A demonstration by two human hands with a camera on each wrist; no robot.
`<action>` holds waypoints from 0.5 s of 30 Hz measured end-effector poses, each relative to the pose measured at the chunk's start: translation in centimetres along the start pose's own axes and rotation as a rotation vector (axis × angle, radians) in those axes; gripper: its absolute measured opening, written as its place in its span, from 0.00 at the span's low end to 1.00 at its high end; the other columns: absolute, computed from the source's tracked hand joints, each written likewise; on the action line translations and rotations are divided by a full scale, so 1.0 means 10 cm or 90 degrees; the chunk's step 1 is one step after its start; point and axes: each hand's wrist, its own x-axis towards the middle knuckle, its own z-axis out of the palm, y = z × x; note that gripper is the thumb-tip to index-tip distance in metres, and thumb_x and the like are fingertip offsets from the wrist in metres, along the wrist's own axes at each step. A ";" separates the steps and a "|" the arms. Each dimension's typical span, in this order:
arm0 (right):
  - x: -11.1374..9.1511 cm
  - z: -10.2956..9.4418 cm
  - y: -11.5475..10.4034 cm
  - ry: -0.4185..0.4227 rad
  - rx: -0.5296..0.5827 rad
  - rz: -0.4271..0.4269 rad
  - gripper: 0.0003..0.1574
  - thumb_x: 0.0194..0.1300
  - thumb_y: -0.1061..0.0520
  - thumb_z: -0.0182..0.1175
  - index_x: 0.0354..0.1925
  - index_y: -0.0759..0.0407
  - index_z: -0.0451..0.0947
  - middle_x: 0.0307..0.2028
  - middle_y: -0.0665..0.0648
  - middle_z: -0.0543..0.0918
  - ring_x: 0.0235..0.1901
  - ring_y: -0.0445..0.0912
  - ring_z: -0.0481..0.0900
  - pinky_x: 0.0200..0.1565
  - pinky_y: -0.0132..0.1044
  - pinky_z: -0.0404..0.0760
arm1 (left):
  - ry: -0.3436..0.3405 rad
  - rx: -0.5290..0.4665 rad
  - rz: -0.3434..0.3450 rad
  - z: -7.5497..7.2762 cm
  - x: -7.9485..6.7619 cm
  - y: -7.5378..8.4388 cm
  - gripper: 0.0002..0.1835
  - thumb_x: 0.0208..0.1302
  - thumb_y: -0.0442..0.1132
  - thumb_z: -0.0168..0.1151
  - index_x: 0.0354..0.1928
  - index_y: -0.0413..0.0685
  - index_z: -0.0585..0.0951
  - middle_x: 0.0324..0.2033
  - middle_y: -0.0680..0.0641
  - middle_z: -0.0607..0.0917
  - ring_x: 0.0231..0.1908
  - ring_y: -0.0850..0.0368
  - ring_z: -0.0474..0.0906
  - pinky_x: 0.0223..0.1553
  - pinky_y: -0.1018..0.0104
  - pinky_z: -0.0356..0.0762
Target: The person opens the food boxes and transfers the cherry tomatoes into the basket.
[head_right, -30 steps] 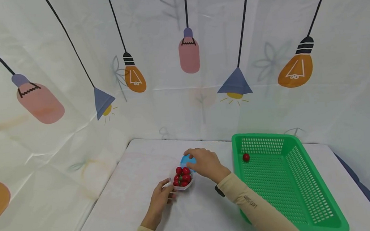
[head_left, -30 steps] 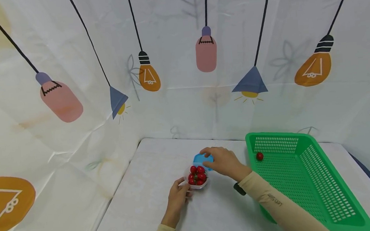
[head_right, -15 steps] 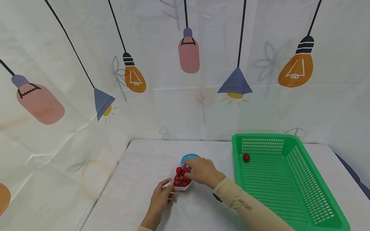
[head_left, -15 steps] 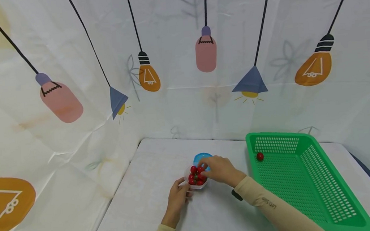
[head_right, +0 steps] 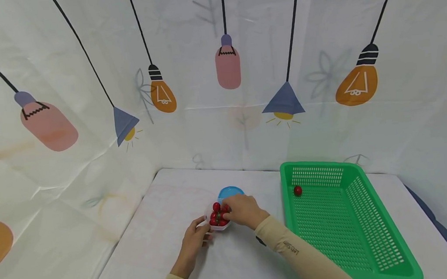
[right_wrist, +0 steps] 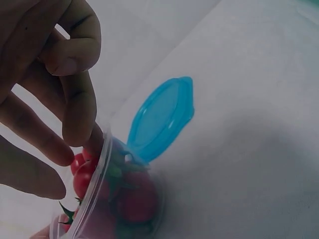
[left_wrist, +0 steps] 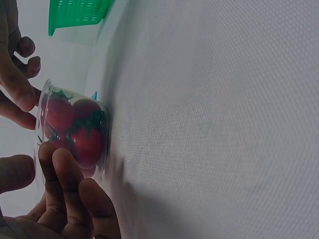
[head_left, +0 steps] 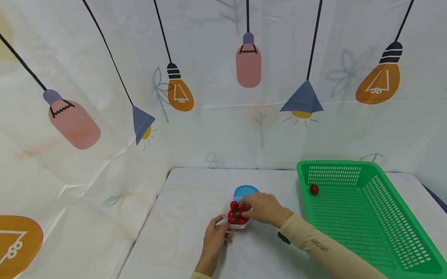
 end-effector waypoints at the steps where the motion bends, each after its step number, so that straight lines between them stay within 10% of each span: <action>1: 0.01 0.01 0.00 -0.001 -0.008 0.000 0.15 0.63 0.49 0.71 0.47 0.51 0.86 0.40 0.50 0.88 0.41 0.48 0.83 0.41 0.53 0.81 | 0.001 -0.001 -0.002 0.00 0.00 0.00 0.26 0.75 0.42 0.55 0.69 0.37 0.68 0.40 0.43 0.86 0.34 0.55 0.82 0.36 0.62 0.76; 15: 0.04 0.11 -0.05 -0.002 -0.061 -0.013 0.14 0.61 0.52 0.73 0.45 0.52 0.87 0.38 0.50 0.88 0.36 0.46 0.81 0.39 0.51 0.83 | 0.014 0.008 0.013 0.01 0.00 0.00 0.26 0.72 0.40 0.56 0.68 0.35 0.69 0.39 0.40 0.88 0.33 0.53 0.84 0.34 0.60 0.76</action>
